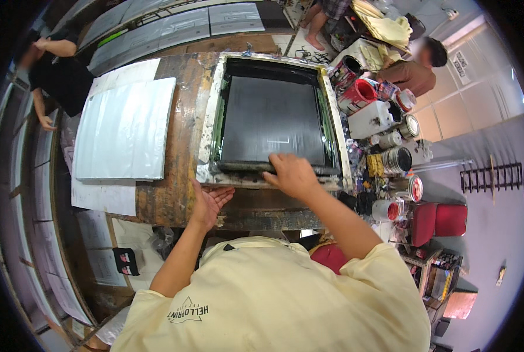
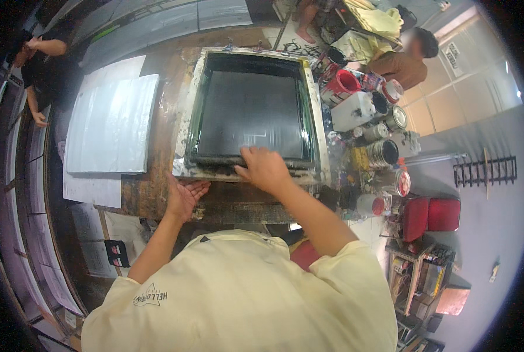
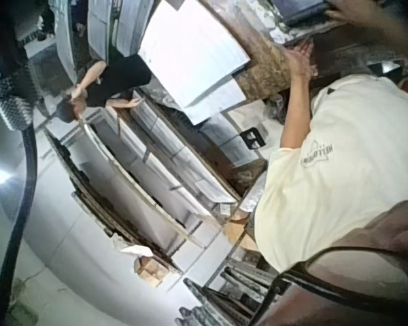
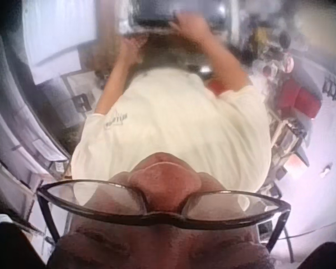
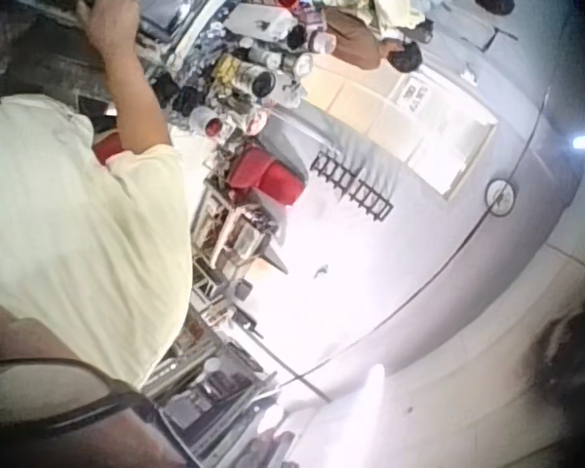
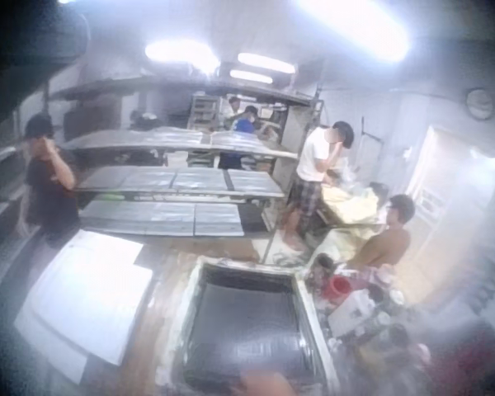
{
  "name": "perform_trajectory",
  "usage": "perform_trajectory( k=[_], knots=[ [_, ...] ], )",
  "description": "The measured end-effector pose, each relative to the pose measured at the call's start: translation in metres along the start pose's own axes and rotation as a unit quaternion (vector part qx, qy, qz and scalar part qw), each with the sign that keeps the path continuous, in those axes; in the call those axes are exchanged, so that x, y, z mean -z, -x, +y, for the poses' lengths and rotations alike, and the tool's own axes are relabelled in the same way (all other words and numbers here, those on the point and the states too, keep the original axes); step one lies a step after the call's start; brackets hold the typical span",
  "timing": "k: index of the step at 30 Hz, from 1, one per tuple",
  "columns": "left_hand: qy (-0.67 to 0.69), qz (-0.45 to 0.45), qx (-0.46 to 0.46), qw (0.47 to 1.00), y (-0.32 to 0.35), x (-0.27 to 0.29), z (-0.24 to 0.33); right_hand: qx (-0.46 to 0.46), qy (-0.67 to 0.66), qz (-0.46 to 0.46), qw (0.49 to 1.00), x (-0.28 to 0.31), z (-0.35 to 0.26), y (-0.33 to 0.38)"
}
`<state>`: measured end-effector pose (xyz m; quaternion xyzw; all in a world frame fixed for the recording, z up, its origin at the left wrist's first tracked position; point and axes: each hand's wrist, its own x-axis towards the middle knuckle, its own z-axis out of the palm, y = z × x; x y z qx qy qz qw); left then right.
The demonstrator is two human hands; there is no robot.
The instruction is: The person performs screen printing on plastic bags by placing a bag under a frame, spreading ink with a squeegee, and lifting the frame before setting the printed bag aside.
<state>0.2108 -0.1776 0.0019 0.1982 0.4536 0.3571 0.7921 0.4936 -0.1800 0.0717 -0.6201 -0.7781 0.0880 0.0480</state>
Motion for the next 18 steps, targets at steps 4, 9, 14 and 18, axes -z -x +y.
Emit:
perform_trajectory(
  k=[4,9,14,18],
  knots=[
    [0.034,-0.114,-0.095,0.988,0.026,-0.026,0.054,0.056,-0.023,0.131,0.99,0.08,-0.003,-0.011],
    [-0.051,-0.231,-0.304,0.923,0.01,-0.051,0.078,0.021,0.105,0.363,0.925,0.133,-0.014,-0.055],
    [-0.795,0.134,-0.254,0.534,-0.022,-0.028,-0.013,0.02,0.107,0.381,0.918,0.156,-0.009,-0.079],
    [-0.797,0.111,-0.223,0.55,-0.043,0.008,-0.066,0.0,0.105,0.35,0.931,0.182,0.002,-0.097]
  ],
)
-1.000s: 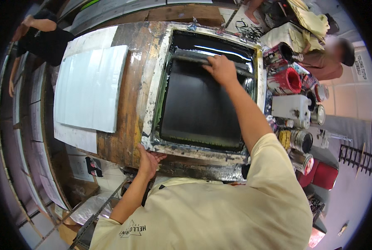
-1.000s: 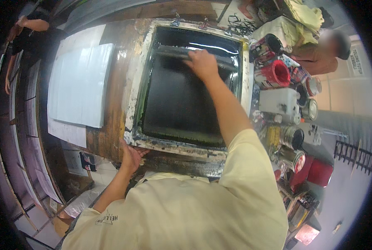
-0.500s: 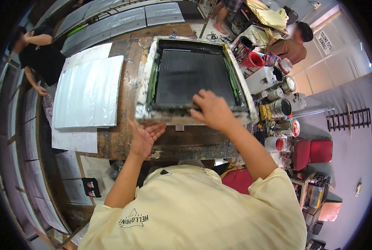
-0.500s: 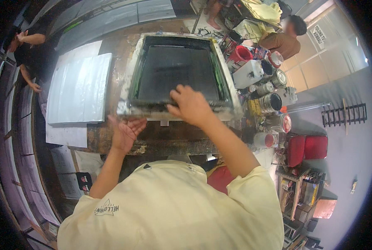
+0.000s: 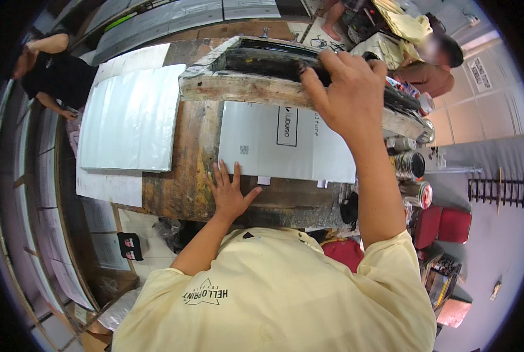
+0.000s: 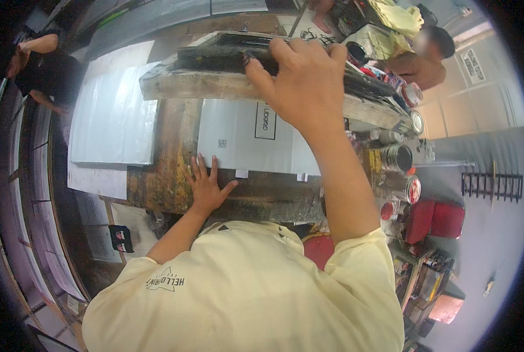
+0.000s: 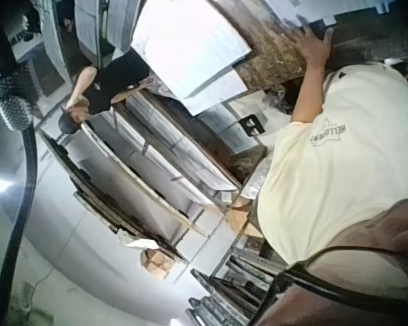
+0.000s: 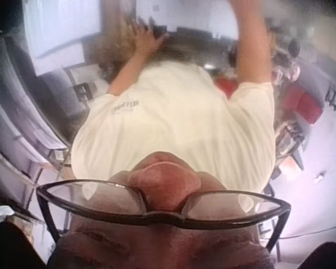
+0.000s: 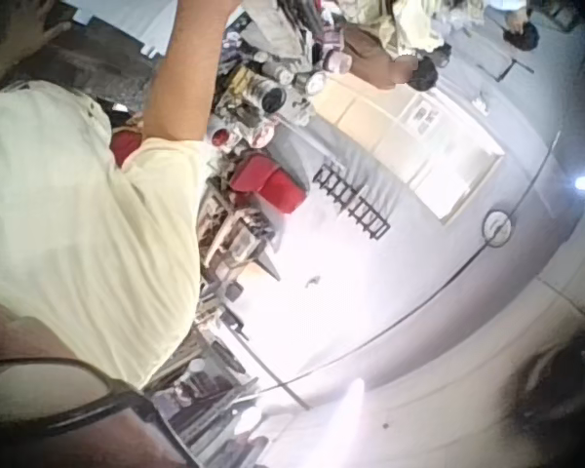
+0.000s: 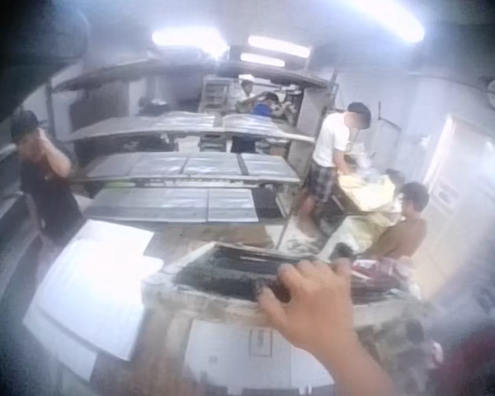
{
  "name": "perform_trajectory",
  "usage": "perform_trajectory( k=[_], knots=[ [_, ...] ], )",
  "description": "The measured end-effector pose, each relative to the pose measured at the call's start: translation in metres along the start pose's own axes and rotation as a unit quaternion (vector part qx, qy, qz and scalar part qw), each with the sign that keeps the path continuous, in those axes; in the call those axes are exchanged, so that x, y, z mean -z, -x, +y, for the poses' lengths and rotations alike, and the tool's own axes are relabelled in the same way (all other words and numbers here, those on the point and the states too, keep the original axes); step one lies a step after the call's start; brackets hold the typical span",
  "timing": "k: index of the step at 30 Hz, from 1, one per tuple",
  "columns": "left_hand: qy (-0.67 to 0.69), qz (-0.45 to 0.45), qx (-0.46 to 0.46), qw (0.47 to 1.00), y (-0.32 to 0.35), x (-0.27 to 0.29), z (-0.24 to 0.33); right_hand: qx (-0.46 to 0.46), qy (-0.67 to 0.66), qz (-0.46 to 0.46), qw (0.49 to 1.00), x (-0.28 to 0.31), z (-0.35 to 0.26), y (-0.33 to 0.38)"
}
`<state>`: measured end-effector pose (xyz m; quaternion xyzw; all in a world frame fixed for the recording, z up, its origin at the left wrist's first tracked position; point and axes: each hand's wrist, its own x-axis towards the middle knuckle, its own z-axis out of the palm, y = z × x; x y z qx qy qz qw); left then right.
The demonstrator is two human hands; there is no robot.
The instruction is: The person performs screen printing on plastic bags by placing a bag under a frame, spreading ink with a squeegee, and lifting the frame before setting the printed bag aside.
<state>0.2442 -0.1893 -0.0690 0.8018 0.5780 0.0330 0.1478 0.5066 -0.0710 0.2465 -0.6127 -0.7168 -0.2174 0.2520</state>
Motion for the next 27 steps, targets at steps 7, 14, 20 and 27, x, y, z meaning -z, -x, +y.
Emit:
perform_trajectory(
  k=[7,14,20,27],
  knots=[
    [-0.039,-0.048,0.028,0.998,-0.012,0.02,0.013,0.025,-0.022,0.019,0.999,0.004,0.015,-0.042],
    [0.197,0.214,-0.084,0.953,-0.078,0.091,0.045,0.032,-0.032,0.035,0.998,0.004,0.024,-0.062],
    [0.412,0.315,-0.017,0.855,-0.069,0.109,0.031,-0.014,-0.004,-0.028,0.999,0.01,0.011,-0.05],
    [0.47,0.281,0.152,0.823,-0.044,0.134,-0.094,-0.007,-0.004,-0.012,1.0,0.013,0.005,-0.037]
  ],
)
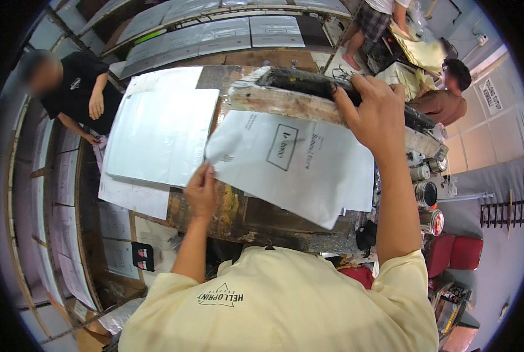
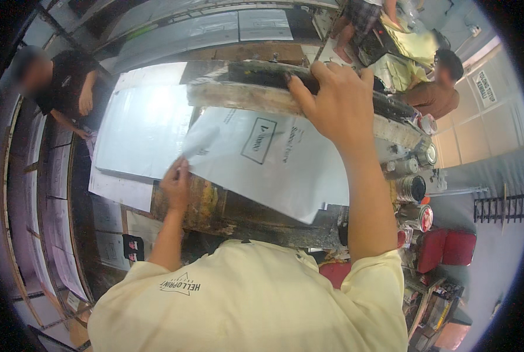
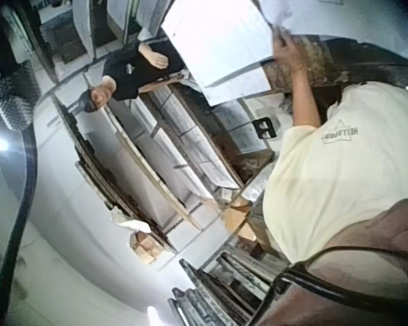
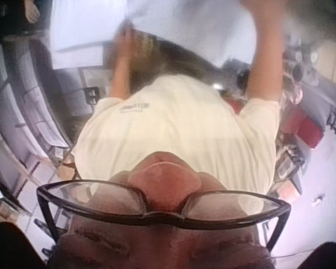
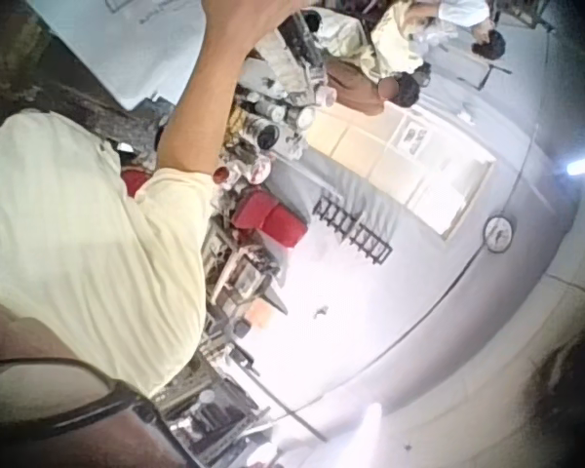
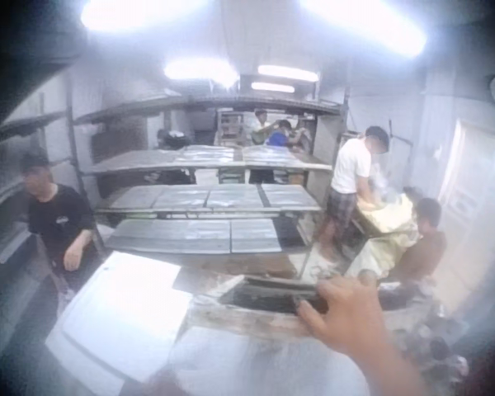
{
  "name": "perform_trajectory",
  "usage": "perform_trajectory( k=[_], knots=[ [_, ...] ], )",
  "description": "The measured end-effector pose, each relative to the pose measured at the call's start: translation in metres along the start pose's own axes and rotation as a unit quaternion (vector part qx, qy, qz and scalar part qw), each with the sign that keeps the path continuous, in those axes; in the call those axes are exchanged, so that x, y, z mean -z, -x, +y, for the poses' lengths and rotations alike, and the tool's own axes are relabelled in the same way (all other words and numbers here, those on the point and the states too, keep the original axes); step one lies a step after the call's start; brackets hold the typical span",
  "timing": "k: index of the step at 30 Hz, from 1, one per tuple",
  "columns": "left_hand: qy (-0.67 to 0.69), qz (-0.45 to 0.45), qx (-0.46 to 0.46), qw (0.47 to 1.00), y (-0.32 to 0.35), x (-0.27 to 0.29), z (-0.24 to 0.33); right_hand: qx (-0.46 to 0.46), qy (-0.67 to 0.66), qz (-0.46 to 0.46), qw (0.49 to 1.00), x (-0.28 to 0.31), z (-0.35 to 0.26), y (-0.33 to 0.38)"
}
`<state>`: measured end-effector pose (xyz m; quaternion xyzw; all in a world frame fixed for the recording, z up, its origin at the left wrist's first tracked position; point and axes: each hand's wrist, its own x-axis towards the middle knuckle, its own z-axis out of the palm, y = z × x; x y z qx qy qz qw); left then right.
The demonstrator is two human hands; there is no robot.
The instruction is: The person performs screen printing on plastic bags by placing a bag under a frame, spreading ink with a squeegee, and lifting the frame before setting the printed bag aside.
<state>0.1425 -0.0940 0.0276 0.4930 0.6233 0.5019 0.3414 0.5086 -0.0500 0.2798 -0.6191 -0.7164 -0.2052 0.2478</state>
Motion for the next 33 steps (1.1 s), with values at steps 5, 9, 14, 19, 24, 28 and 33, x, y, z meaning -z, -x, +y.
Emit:
perform_trajectory(
  k=[5,9,14,19,24,28,33],
  knots=[
    [0.033,-0.012,0.04,0.999,-0.101,0.111,-0.043,-0.009,-0.002,-0.008,1.0,-0.002,-0.007,0.013],
    [-0.017,-0.033,0.04,0.999,-0.188,0.19,-0.116,-0.001,0.009,-0.001,1.0,-0.004,-0.012,0.017],
    [-0.363,0.066,0.069,0.927,-0.256,0.234,-0.134,-0.003,0.009,-0.005,1.0,-0.006,-0.012,0.016],
    [-0.241,-0.122,-0.043,0.962,-0.162,0.074,0.02,-0.022,-0.006,0.0,1.0,-0.008,-0.011,0.027],
    [0.562,-0.338,0.143,0.741,0.063,-0.036,0.087,0.014,0.029,-0.184,0.982,-0.026,-0.02,0.104],
    [0.442,-0.248,0.363,0.782,0.091,-0.026,0.04,0.019,-0.069,-0.314,0.947,-0.073,-0.031,0.198],
    [0.369,-0.22,0.484,0.762,0.087,-0.043,-0.032,-0.05,-0.166,-0.346,0.922,-0.128,-0.05,0.274]
  ],
)
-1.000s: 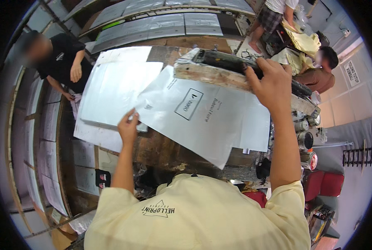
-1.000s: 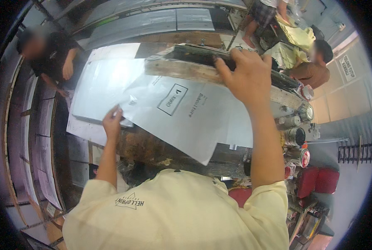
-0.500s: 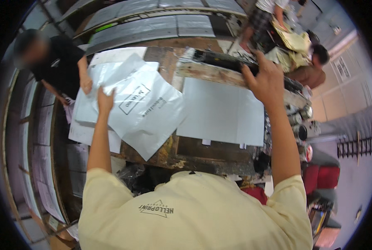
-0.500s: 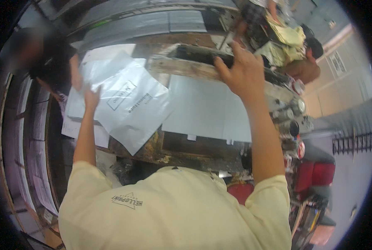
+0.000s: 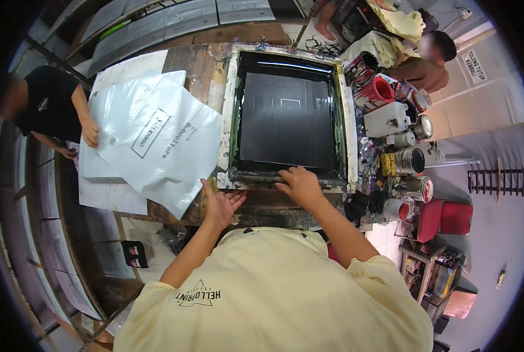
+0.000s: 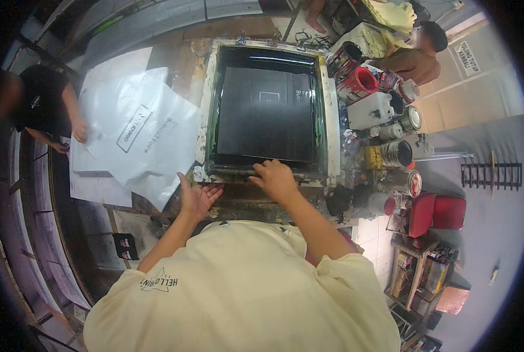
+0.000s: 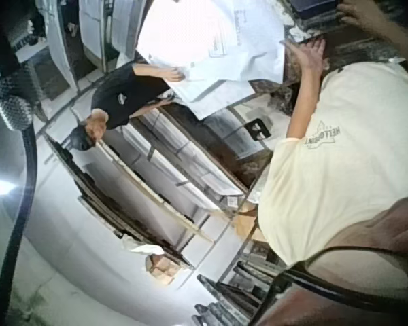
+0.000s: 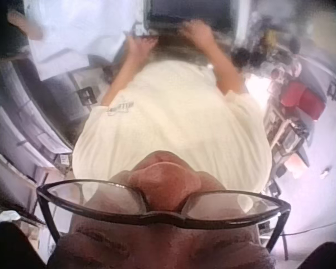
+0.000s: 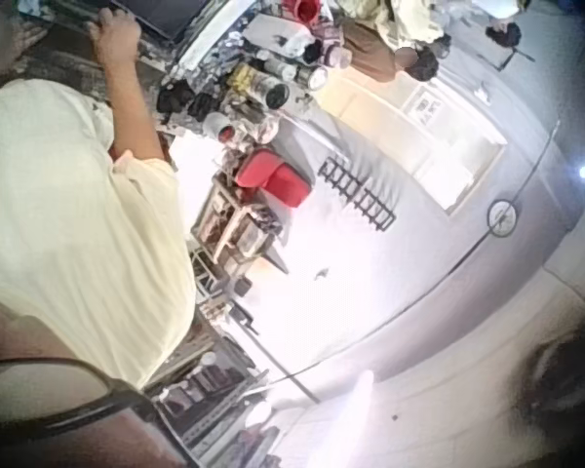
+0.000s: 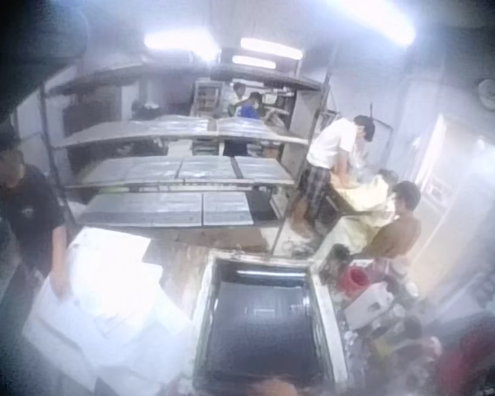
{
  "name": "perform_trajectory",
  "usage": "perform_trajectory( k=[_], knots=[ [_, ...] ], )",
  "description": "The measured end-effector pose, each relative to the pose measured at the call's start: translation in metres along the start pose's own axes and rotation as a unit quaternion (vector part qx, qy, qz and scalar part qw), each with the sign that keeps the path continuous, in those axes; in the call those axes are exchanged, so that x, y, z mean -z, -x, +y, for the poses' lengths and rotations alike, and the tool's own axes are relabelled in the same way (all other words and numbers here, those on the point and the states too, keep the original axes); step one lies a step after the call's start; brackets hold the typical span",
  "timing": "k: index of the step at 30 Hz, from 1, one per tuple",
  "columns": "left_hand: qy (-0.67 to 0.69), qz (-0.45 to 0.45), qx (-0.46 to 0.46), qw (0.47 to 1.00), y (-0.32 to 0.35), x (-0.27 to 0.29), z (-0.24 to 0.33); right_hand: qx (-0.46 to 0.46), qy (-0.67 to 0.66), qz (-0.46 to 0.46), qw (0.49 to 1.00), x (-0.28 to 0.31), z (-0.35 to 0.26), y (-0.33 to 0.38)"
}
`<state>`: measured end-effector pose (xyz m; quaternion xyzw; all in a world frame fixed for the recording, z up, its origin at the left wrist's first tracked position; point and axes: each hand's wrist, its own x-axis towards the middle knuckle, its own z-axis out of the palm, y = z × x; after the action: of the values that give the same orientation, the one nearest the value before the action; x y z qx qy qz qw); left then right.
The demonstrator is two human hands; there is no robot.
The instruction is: The person performs screen printing on plastic bags by placing a bag under a frame, spreading ink with a squeegee, and lifting the frame before setting the printed bag aside.
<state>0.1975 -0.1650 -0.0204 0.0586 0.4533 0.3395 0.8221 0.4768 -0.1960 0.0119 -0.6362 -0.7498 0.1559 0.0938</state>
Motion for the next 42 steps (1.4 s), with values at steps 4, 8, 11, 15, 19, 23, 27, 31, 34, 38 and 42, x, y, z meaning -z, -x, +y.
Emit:
perform_trajectory(
  k=[4,8,11,15,19,23,27,31,34,38,42],
  knots=[
    [-0.016,0.057,0.019,0.998,-0.03,0.017,-0.017,0.007,0.032,0.012,0.999,-0.036,0.005,0.006],
    [0.013,0.14,0.035,0.989,-0.04,0.023,-0.021,0.015,0.056,0.051,0.997,-0.041,0.03,-0.033],
    [-0.034,0.139,0.035,0.989,-0.042,0.023,-0.022,0.026,0.075,0.086,0.993,-0.034,0.064,-0.1],
    [-0.023,0.19,0.038,0.981,-0.043,0.019,-0.027,0.053,0.089,0.136,0.985,-0.026,0.118,-0.198],
    [-0.034,0.185,0.013,0.982,-0.04,0.012,-0.029,0.039,0.087,0.108,0.99,0.005,0.157,-0.281],
    [-0.037,0.174,-0.014,0.984,-0.032,0.004,-0.027,0.053,0.076,-0.024,0.995,0.054,0.181,-0.327],
    [-0.035,0.154,-0.03,0.987,-0.023,0.003,-0.027,0.067,0.07,0.048,0.994,0.053,0.189,-0.332],
    [-0.057,0.171,-0.029,0.983,-0.014,0.007,-0.027,0.037,0.087,0.083,0.992,0.023,0.172,-0.29],
    [-0.1,0.086,-0.059,0.99,-0.006,0.009,-0.023,0.051,0.074,0.125,0.988,0.014,0.136,-0.219],
    [-0.099,0.022,-0.085,0.991,0.005,-0.002,-0.014,0.033,0.067,0.07,0.995,0.026,0.059,-0.099],
    [-0.091,-0.041,-0.104,0.989,0.031,-0.023,0.006,-0.01,0.054,-0.051,0.997,0.072,-0.002,-0.022]
  ],
)
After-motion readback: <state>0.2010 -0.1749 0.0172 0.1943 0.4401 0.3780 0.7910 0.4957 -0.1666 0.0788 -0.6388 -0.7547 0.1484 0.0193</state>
